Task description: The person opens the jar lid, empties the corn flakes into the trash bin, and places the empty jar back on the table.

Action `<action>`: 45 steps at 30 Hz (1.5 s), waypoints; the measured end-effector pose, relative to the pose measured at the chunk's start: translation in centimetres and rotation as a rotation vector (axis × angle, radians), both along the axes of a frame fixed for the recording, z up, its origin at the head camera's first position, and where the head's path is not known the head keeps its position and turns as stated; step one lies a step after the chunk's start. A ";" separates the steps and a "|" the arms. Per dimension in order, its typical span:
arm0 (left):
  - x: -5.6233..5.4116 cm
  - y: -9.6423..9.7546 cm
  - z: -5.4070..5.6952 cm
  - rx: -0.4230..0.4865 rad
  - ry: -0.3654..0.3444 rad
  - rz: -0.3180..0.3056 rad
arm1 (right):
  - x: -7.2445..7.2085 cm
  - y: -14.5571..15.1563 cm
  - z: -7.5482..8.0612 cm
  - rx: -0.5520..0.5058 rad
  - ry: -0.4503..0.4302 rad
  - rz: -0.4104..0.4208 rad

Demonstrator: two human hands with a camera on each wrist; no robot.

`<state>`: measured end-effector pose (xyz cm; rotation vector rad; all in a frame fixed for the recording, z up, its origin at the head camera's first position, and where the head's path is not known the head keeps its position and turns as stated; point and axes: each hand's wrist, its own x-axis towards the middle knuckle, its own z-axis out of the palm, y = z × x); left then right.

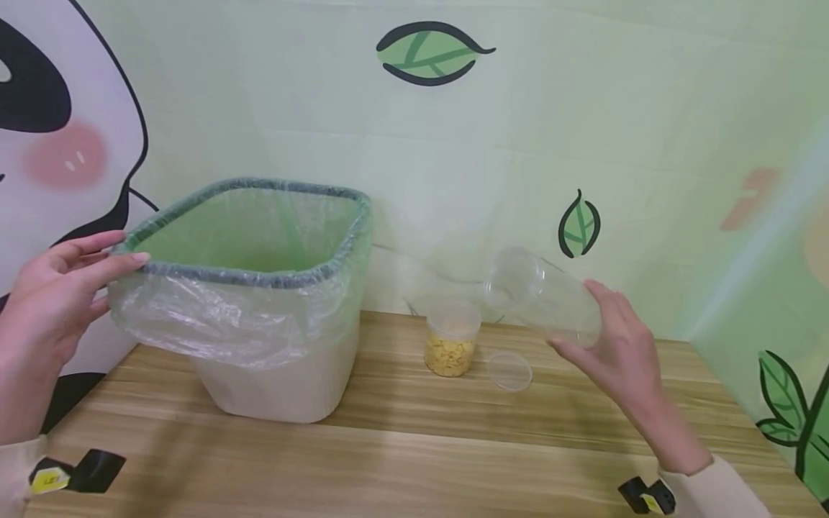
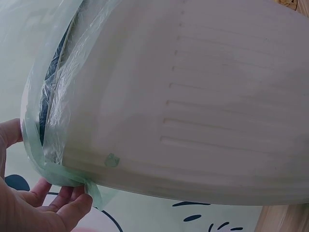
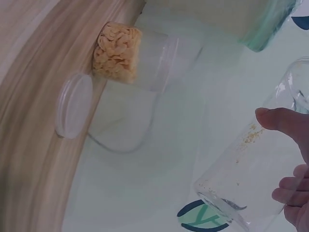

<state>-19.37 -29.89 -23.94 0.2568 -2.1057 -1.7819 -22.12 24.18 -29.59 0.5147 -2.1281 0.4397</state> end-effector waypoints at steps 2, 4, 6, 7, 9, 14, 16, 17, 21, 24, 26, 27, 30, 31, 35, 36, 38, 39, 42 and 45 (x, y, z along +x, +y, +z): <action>0.0 0.0 0.0 0.001 0.003 -0.003 | 0.0 0.3 -0.4 -0.018 -0.023 0.000; 0.0 0.0 0.0 0.011 0.010 -0.009 | 0.0 0.5 -0.8 -0.035 -0.044 -0.001; 0.0 0.0 0.0 0.003 0.011 -0.010 | 0.0 0.7 -1.1 -0.058 -0.074 -0.007; 0.0 -0.1 0.0 0.006 0.014 -0.012 | 0.0 0.7 -1.3 -0.069 -0.085 -0.010; 0.0 -0.1 0.0 -0.009 0.009 -0.009 | 0.1 0.8 -1.6 -0.093 -0.115 -0.021; 0.1 0.0 0.0 -0.070 -0.013 0.007 | 0.0 1.0 -2.3 -0.159 -0.184 -0.046; 0.1 0.1 0.0 -0.092 -0.023 0.014 | 0.0 1.2 -2.6 -0.176 -0.202 -0.054; 0.1 0.1 0.0 -0.101 -0.025 0.017 | 0.0 1.2 -2.7 -0.187 -0.215 -0.058; 0.1 0.1 0.0 -0.059 -0.015 0.008 | -0.1 1.5 -3.3 -0.244 -0.296 -0.066; 0.1 0.1 0.1 -0.018 -0.005 -0.004 | -0.2 1.7 -3.7 -0.302 -0.378 -0.076; 0.1 0.1 0.0 -0.010 -0.002 -0.006 | -0.3 2.0 -4.0 -0.340 -0.431 -0.086; 0.1 0.1 0.0 -0.003 0.001 -0.008 | -0.4 2.1 -4.1 -0.360 -0.460 -0.092; 0.1 0.1 0.1 -0.016 -0.003 -0.002 | -0.6 2.5 -4.3 -0.425 -0.535 -0.110; 0.1 0.1 0.0 -0.025 -0.007 0.001 | -0.6 2.6 -4.4 -0.447 -0.561 -0.113; 0.1 0.1 0.0 -0.041 -0.013 0.008 | -1.6 3.6 -5.7 -0.519 -0.615 -0.118; 0.1 0.1 0.0 -0.038 -0.013 0.007 | -2.2 4.2 -6.6 -0.532 -0.615 -0.123; 0.1 0.0 0.0 -0.004 0.001 -0.003 | -4.1 6.0 -9.1 -0.539 -0.604 -0.128; 0.0 0.0 0.0 0.007 0.005 -0.007 | -5.2 6.9 -10.5 -0.546 -0.593 -0.128; 0.0 -0.1 0.0 0.032 0.013 -0.014 | -7.8 9.3 -14.0 -0.550 -0.562 -0.125; 0.0 -0.1 -0.1 0.033 0.012 -0.013 | -7.6 8.9 -13.7 -0.584 -0.591 -0.111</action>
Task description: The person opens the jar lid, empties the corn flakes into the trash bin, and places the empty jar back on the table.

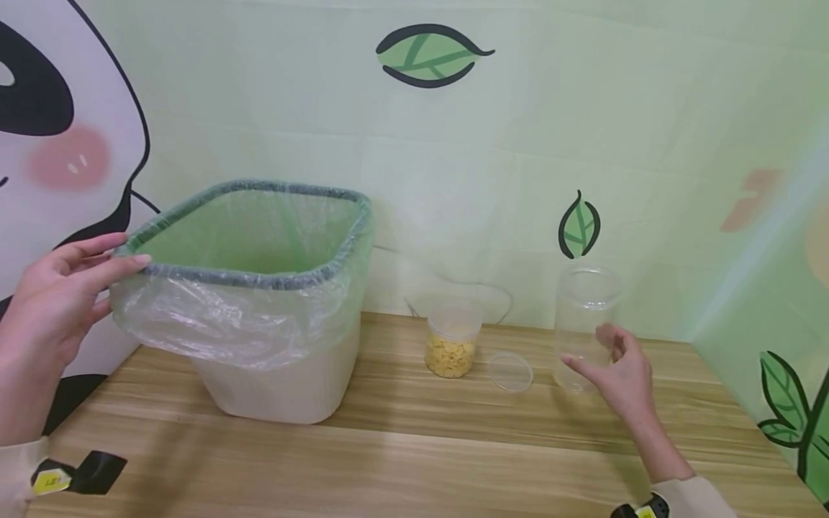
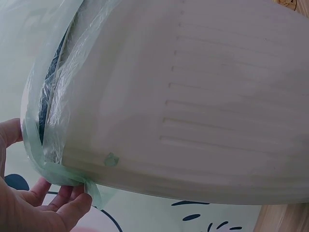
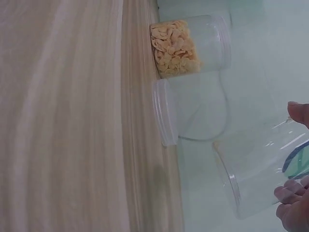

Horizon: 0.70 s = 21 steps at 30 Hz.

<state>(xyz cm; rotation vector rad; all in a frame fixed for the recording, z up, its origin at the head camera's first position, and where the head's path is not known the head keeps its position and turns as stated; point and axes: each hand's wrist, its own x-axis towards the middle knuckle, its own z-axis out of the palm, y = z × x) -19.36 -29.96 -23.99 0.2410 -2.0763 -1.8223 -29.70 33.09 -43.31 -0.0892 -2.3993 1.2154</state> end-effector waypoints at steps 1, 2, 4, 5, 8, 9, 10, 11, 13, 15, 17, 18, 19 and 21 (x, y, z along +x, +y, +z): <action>0.0 0.0 0.0 0.003 0.001 0.000 | 0.6 -0.6 0.8 -0.025 -0.018 0.012; 0.0 0.0 0.0 0.004 0.001 0.000 | 1.3 -1.4 1.6 -0.031 -0.029 0.001; 0.0 0.0 0.0 0.007 0.000 0.000 | 2.8 -3.0 3.5 -0.057 -0.066 -0.011; 0.0 0.0 0.0 0.005 -0.002 0.001 | 3.3 -3.6 4.1 -0.063 -0.063 -0.013; 0.1 0.1 0.1 0.009 -0.003 -0.002 | 3.7 -4.1 4.4 -0.080 -0.058 -0.023; 0.1 0.1 0.1 0.010 -0.002 -0.003 | 3.2 -3.7 3.8 -0.087 -0.058 -0.012; 0.1 0.1 0.1 0.007 -0.001 -0.003 | 2.7 -3.4 3.3 -0.095 -0.051 -0.003; 0.1 0.1 0.1 0.008 0.000 -0.004 | 2.2 -2.9 2.5 -0.094 -0.042 -0.005; 0.1 0.1 0.1 0.009 0.003 -0.005 | 1.0 -2.0 0.9 -0.108 -0.027 -0.004; 0.1 0.1 0.1 0.001 0.002 -0.002 | -0.1 -1.2 -0.6 -0.118 -0.017 -0.014; 0.0 0.1 0.1 -0.008 -0.002 0.001 | -0.6 -1.0 -1.2 -0.142 -0.014 -0.022; 0.0 0.1 0.1 -0.012 -0.004 0.004 | -0.8 -0.9 -1.5 -0.155 -0.014 -0.025; 0.0 0.1 0.0 -0.018 -0.007 0.006 | -0.9 -0.8 -1.6 -0.163 -0.019 -0.028; 0.0 0.0 0.0 -0.025 -0.009 0.008 | -0.9 -0.9 -1.6 -0.181 -0.034 -0.033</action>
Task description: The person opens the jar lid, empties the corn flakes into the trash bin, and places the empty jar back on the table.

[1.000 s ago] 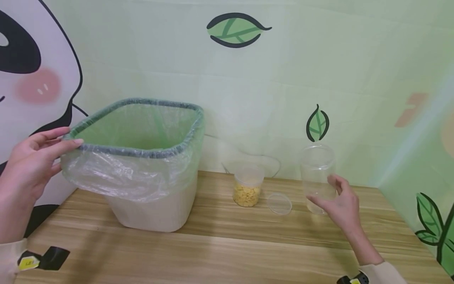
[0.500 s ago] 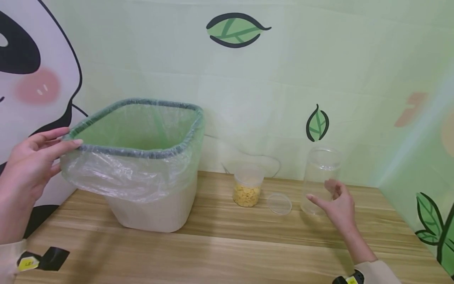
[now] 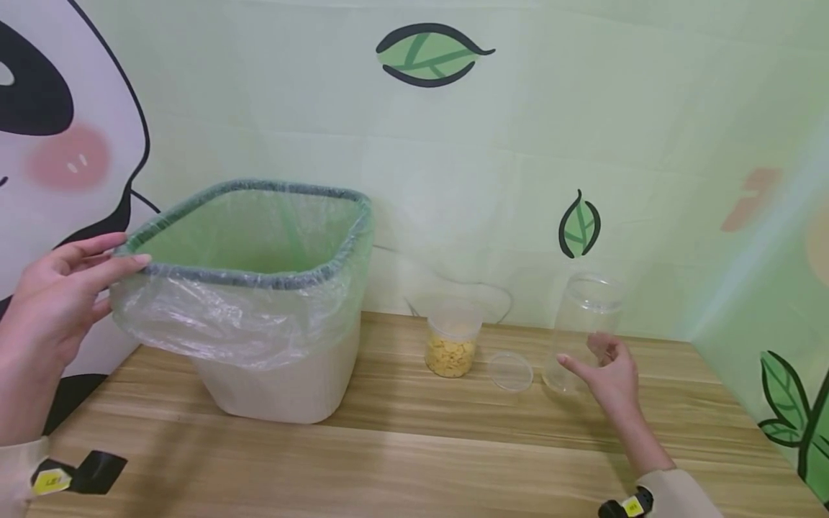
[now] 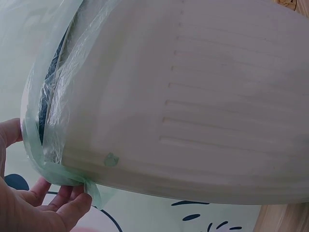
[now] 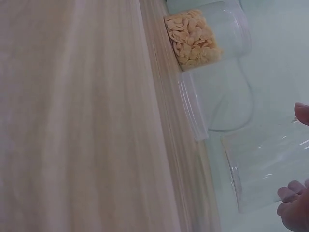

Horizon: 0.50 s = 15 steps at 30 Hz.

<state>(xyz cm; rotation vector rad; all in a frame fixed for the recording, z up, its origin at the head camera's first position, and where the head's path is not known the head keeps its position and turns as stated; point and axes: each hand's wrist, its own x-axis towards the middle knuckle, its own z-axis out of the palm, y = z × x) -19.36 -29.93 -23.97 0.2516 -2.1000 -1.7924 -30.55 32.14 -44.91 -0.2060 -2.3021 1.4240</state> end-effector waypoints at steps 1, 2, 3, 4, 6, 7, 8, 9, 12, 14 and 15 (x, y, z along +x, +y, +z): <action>0.0 0.0 0.0 -0.002 0.000 0.000 | 0.2 -0.2 0.2 -0.011 -0.005 0.002; 0.0 0.0 0.0 -0.005 -0.001 0.001 | 0.3 -0.4 0.4 -0.024 -0.010 0.004; 0.0 0.0 0.0 -0.004 0.001 0.000 | 0.5 -0.5 0.7 -0.036 -0.019 0.006; 0.0 0.0 0.0 -0.003 0.003 0.000 | 0.7 -0.7 0.9 -0.034 -0.025 0.005; 0.0 0.0 0.0 0.003 0.006 -0.001 | 0.9 -1.1 1.4 -0.045 -0.035 0.006; -0.1 0.0 0.0 0.004 0.004 0.000 | 0.9 -1.2 1.4 -0.049 -0.032 0.008; -0.1 0.0 0.0 0.003 0.002 0.001 | 0.9 -1.2 1.4 -0.052 -0.030 0.007; -0.1 -0.1 -0.1 0.006 0.004 -0.001 | 0.8 -1.2 1.3 -0.051 -0.030 0.005; -0.1 -0.1 -0.1 0.002 0.003 -0.001 | 0.4 -1.2 0.8 -0.061 -0.010 0.007; -0.1 -0.1 -0.1 0.007 0.008 -0.004 | 0.3 -1.3 0.6 -0.065 -0.006 0.012; -0.1 -0.1 -0.1 0.007 0.009 -0.005 | 0.3 -1.3 0.6 -0.065 -0.007 0.012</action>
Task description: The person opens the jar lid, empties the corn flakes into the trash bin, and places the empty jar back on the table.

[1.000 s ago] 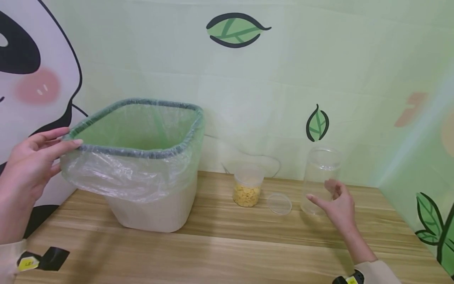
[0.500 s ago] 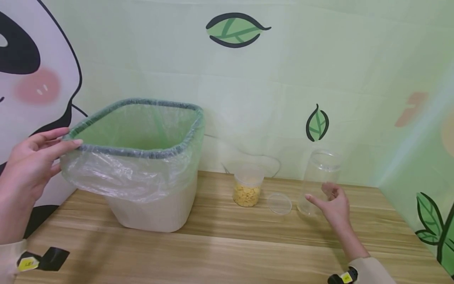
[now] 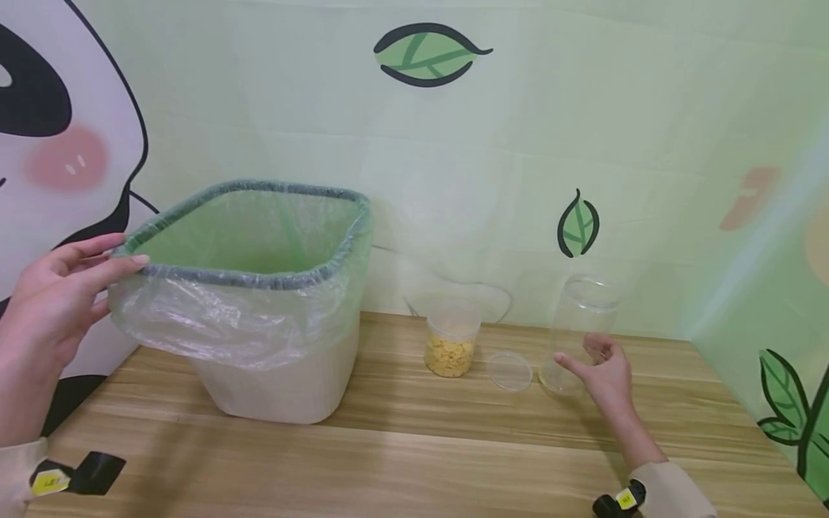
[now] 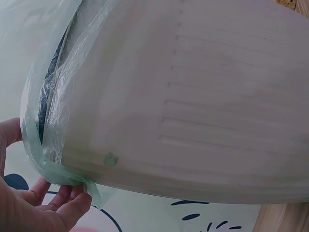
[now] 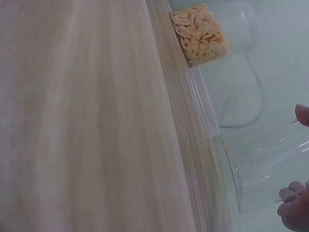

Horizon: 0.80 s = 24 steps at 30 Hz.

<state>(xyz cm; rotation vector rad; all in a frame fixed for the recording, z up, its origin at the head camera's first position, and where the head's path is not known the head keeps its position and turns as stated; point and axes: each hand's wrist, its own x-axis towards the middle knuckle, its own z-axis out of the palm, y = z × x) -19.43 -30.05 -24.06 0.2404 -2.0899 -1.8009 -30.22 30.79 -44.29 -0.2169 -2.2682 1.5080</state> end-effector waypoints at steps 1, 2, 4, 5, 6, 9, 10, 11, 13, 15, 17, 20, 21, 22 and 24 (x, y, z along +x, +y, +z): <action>0.0 0.0 0.0 0.002 0.001 0.000 | 0.0 -0.1 0.0 -0.001 0.002 0.002; 0.0 0.0 0.0 0.008 0.006 -0.003 | 0.0 -0.1 0.0 0.003 0.000 0.001; 0.0 0.0 0.0 0.020 0.012 -0.007 | 0.0 -0.2 0.0 0.011 -0.002 0.000; 0.1 0.1 0.0 0.022 0.015 -0.009 | 0.0 -0.3 0.1 0.014 -0.003 0.000; 0.1 0.1 0.0 0.027 0.019 -0.012 | 0.0 -0.3 0.1 0.014 -0.002 -0.001; 0.1 0.1 0.0 0.046 0.028 -0.018 | -0.1 -0.3 -0.1 0.014 0.002 0.003; 0.1 0.1 0.0 0.048 0.028 -0.018 | -0.2 -0.3 -0.2 0.016 0.001 0.004; 0.0 0.1 0.0 0.051 0.028 -0.019 | -0.2 -0.3 -0.2 0.017 -0.001 0.005; 0.0 0.1 0.0 0.052 0.027 -0.017 | -0.2 -0.4 -0.2 0.017 -0.002 0.009; 0.0 0.0 0.0 0.053 0.028 -0.017 | -0.3 -0.4 -0.2 0.016 -0.006 0.011; 0.0 0.0 0.0 0.057 0.032 -0.019 | -0.3 -0.4 -0.2 0.013 -0.007 0.015; 0.0 0.0 0.0 0.044 0.028 -0.014 | -0.3 -0.5 -0.1 0.005 -0.015 0.021; 0.0 0.1 0.0 0.042 0.026 -0.013 | -0.4 -0.5 -0.2 0.004 -0.014 0.024; 0.1 0.1 0.0 0.027 0.020 -0.008 | -0.4 -0.6 -0.2 0.004 -0.016 0.026; 0.1 0.1 0.0 0.001 0.008 0.000 | -0.4 -0.6 -0.2 -0.001 -0.019 0.029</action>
